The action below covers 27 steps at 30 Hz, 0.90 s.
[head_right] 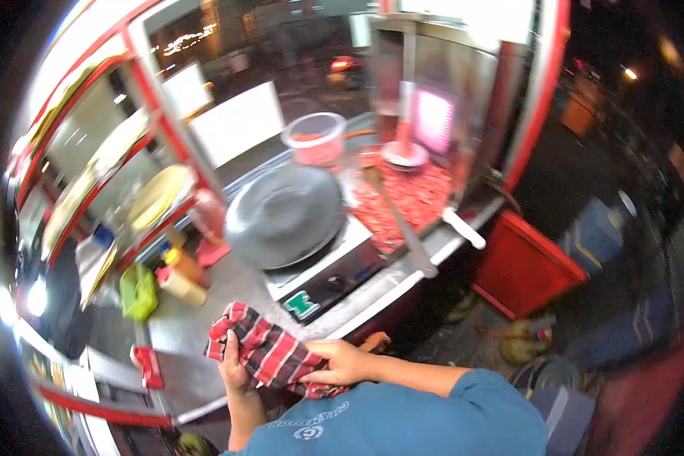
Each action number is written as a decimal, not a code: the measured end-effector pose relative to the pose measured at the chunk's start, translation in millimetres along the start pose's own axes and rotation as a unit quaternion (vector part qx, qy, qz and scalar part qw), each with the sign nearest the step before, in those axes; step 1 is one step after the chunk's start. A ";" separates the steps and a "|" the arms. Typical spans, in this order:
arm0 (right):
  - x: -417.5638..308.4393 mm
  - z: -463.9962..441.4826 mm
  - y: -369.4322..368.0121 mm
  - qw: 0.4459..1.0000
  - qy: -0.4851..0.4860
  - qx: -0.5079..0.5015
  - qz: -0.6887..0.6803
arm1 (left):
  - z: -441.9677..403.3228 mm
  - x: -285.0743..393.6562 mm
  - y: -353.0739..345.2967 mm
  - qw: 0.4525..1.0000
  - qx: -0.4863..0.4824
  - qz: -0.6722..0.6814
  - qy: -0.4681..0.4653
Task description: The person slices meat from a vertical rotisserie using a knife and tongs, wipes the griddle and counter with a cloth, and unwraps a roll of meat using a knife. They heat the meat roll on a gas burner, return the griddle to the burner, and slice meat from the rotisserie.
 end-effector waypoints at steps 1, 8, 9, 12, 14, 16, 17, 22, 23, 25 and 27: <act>10.6 -2.6 -1.6 1.000 -0.022 -0.018 0.012 | 4.4 8.4 21.8 0.997 0.016 -0.056 -0.051; -23.5 -64.0 11.0 0.995 0.069 -0.041 -0.054 | 39.0 55.4 -43.4 0.941 -0.148 -0.273 -0.133; -28.1 -73.7 5.2 0.994 0.067 -0.042 -0.080 | 37.5 46.7 -44.8 0.905 -0.189 -0.351 -0.152; -15.0 -80.3 6.2 0.997 0.042 0.002 -0.068 | 33.4 18.7 -34.4 0.967 -0.052 -0.242 -0.062; -19.2 -97.9 46.0 0.997 0.019 0.062 -0.030 | 27.1 3.2 -33.2 0.976 0.003 -0.219 0.001; -32.7 -136.4 102.9 0.987 0.015 0.159 0.020 | 31.9 -24.1 -20.1 0.914 -0.057 -0.379 0.134; -27.6 -156.4 127.5 0.984 -0.011 0.178 -0.011 | 35.2 -27.5 -24.1 0.848 -0.093 -0.484 0.195; 109.1 -274.6 245.9 0.934 -0.093 0.119 0.322 | 65.0 -58.2 -17.5 0.906 -0.084 -0.355 0.212; 102.1 -287.8 257.5 0.894 -0.174 0.096 0.401 | 72.3 -62.7 -10.0 0.909 -0.054 -0.347 0.226; 115.1 -299.1 265.6 0.813 -0.214 0.105 0.532 | 78.6 -59.4 0.1 0.915 -0.007 -0.347 0.207; 148.9 -306.2 240.0 0.795 -0.272 -0.008 0.542 | 88.7 -58.3 16.6 0.920 0.043 -0.344 0.184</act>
Point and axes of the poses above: each hand's wrist, its own z-axis away from the middle knuckle, its own y-axis out of the back of the hand, x = y × z, the point moved 6 cm from there along -z, towards the middle knuckle, and after that the axes turned 2 degrees about z, right-handed, at the moved point
